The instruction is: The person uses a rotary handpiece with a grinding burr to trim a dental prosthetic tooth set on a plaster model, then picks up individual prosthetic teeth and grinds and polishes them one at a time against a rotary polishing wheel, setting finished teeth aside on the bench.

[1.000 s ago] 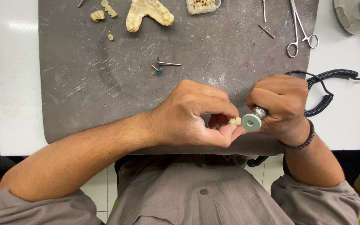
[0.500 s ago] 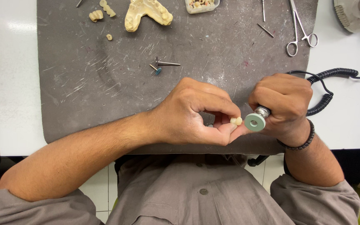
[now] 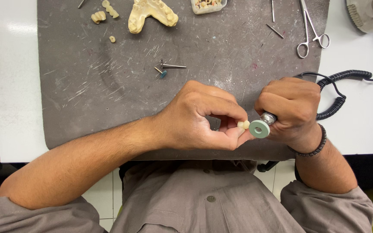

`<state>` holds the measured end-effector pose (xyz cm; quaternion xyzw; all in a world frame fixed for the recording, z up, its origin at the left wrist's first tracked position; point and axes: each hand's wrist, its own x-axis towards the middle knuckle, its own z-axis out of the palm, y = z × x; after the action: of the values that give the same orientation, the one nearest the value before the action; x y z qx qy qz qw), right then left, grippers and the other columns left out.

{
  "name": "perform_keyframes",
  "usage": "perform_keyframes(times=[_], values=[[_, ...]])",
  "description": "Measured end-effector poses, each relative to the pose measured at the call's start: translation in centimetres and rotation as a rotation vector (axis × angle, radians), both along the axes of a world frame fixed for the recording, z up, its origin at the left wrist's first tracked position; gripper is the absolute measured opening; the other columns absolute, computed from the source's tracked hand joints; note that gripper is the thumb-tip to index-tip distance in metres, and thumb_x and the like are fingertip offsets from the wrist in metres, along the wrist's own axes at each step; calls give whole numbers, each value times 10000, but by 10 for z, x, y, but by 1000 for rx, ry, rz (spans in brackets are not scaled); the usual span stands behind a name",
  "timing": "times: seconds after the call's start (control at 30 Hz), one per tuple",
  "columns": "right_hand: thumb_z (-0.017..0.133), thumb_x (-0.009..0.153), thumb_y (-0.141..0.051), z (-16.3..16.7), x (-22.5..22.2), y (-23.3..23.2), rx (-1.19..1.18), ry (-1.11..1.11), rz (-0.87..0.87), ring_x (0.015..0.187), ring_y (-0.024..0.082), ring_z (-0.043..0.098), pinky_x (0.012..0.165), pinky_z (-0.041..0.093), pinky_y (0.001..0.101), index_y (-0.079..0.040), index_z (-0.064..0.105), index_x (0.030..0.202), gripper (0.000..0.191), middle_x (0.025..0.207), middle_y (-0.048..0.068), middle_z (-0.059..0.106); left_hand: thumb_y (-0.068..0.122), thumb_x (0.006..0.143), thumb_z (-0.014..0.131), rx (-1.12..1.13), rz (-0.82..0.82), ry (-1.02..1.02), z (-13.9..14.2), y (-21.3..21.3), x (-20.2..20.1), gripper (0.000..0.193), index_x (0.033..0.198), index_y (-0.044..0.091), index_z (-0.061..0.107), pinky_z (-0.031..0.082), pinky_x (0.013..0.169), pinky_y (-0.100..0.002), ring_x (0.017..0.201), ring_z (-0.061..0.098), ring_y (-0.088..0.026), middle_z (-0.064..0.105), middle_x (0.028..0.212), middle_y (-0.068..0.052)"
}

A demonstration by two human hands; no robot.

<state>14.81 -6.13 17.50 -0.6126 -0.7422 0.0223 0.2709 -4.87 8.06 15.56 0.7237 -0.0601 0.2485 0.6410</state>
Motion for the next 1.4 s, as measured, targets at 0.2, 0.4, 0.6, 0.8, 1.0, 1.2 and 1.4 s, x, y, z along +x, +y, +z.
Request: perform_keyframes(times=[0.2,0.4,0.6,0.8,1.0,1.2,1.4], values=[[786,805,-585,0,1,-2,7,-14,8,548,242,485,491,343,358,-77,484,660,608,612,56,405,69,904,811,1,10,-3,-3,-1,1,67,940,61,755,560,610,-188,719,680,-41,716,810,3],[771,807,-589,-2,3,-2,27,-2,8,507,227,494,494,359,347,-82,484,647,605,591,47,407,68,897,805,-8,6,-1,-2,-1,0,65,935,58,754,552,594,-190,707,684,-43,722,810,3],[841,744,-631,-1,2,-2,19,-28,-42,523,235,503,485,370,330,-70,477,624,679,568,59,432,59,876,807,49,32,-6,0,0,0,78,915,44,741,538,590,-210,681,668,-62,693,777,-12],[833,739,-656,1,0,-1,14,-42,-32,522,235,527,506,390,329,-76,481,643,685,593,58,453,63,883,803,37,32,-10,0,0,0,84,938,50,741,552,616,-211,704,676,-60,696,799,-7],[813,764,-639,0,0,-1,-1,-32,-26,528,230,492,490,369,335,-77,485,639,663,573,47,417,79,886,821,39,28,4,1,0,0,82,907,53,745,531,587,-208,679,666,-55,694,775,-2],[773,766,-654,0,2,-4,-18,-36,-28,529,227,478,484,345,344,-81,487,645,652,585,49,420,72,893,813,33,23,-4,-1,0,1,75,927,54,749,539,596,-203,689,672,-52,701,789,1],[820,803,-598,-1,4,-4,-3,-16,-24,516,227,515,507,368,336,-76,509,673,621,615,55,442,82,904,808,35,29,-17,-2,-2,1,78,941,60,742,561,632,-210,719,697,-56,713,812,2]])
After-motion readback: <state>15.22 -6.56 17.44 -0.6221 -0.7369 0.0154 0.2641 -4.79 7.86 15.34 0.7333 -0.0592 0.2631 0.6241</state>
